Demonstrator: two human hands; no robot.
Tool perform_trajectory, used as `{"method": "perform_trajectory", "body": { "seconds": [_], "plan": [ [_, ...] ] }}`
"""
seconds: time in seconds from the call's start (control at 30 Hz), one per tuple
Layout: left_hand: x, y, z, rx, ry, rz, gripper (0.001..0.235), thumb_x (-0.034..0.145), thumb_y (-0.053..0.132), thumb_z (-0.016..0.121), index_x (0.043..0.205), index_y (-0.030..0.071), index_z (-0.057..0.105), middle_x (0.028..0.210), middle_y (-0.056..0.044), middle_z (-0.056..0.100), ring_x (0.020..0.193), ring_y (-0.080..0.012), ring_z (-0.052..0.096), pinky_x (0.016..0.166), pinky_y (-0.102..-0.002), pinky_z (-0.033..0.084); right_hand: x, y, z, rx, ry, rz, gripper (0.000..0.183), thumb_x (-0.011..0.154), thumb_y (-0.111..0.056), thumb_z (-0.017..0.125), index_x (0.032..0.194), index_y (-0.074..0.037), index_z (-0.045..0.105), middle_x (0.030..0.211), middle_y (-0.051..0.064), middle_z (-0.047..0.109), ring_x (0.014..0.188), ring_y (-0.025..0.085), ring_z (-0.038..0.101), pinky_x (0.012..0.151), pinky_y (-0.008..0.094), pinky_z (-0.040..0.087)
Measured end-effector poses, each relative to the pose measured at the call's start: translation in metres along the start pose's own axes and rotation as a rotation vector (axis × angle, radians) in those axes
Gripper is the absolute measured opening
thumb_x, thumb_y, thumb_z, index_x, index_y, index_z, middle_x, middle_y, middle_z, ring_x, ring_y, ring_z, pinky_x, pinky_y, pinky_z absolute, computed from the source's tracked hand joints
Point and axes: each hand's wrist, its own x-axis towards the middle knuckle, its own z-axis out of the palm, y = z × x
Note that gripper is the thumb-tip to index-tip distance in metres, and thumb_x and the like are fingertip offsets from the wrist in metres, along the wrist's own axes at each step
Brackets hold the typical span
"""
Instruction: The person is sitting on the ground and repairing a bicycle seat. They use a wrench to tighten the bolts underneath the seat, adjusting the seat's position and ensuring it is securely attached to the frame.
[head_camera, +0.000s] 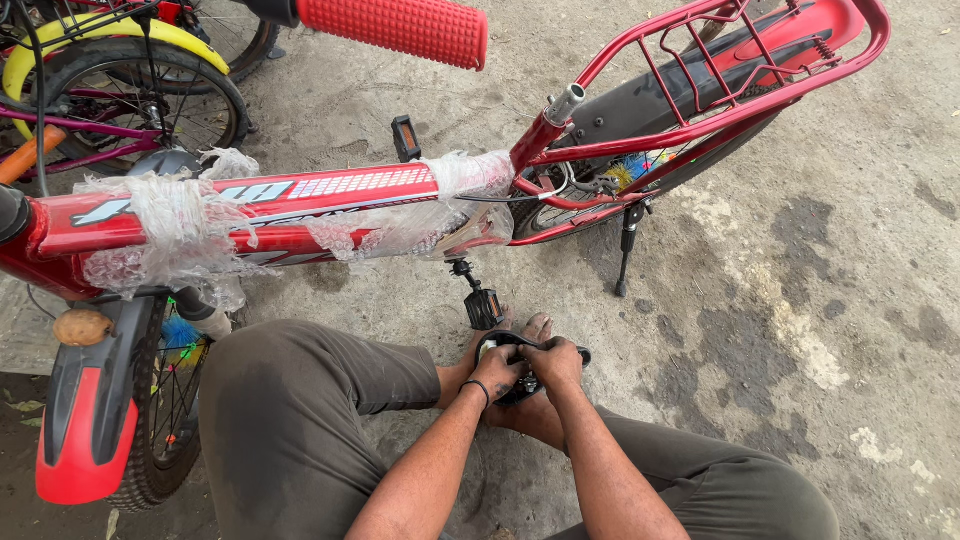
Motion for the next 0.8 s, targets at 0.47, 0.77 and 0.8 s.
{"method": "perform_trajectory", "body": {
  "seconds": [0.47,0.77,0.8],
  "plan": [
    [0.004,-0.011,-0.002,-0.152,-0.021,-0.021,0.029,0.095,0.019,0.071,0.117,0.001,0.073,0.106,-0.009,0.078,0.093,-0.0145,0.071,0.081,-0.03,0.057,-0.01,-0.009,-0.01,0.033,-0.081,0.039,0.04,0.071,-0.031,0.092,0.091,0.001,0.079,0.08,0.014,0.079,0.077,0.024,0.08,0.073,0.038,0.062],
    [0.004,-0.015,-0.001,0.007,0.028,0.113,0.03,0.091,0.02,0.071,0.113,0.0,0.074,0.102,-0.011,0.08,0.091,-0.0149,0.074,0.08,-0.031,0.057,-0.007,-0.001,0.003,-0.004,0.04,0.01,0.041,0.069,-0.034,0.091,0.095,-0.004,0.081,0.091,0.021,0.077,0.091,0.034,0.076,0.084,0.044,0.06],
    [0.007,-0.011,-0.002,0.078,0.038,0.133,0.03,0.091,0.02,0.07,0.113,-0.001,0.074,0.101,-0.012,0.08,0.091,-0.0155,0.074,0.081,-0.031,0.056,-0.004,-0.004,0.0,-0.006,0.044,-0.008,0.041,0.069,-0.035,0.091,0.095,-0.005,0.081,0.092,0.021,0.078,0.091,0.034,0.077,0.085,0.043,0.06]
  ]
}}
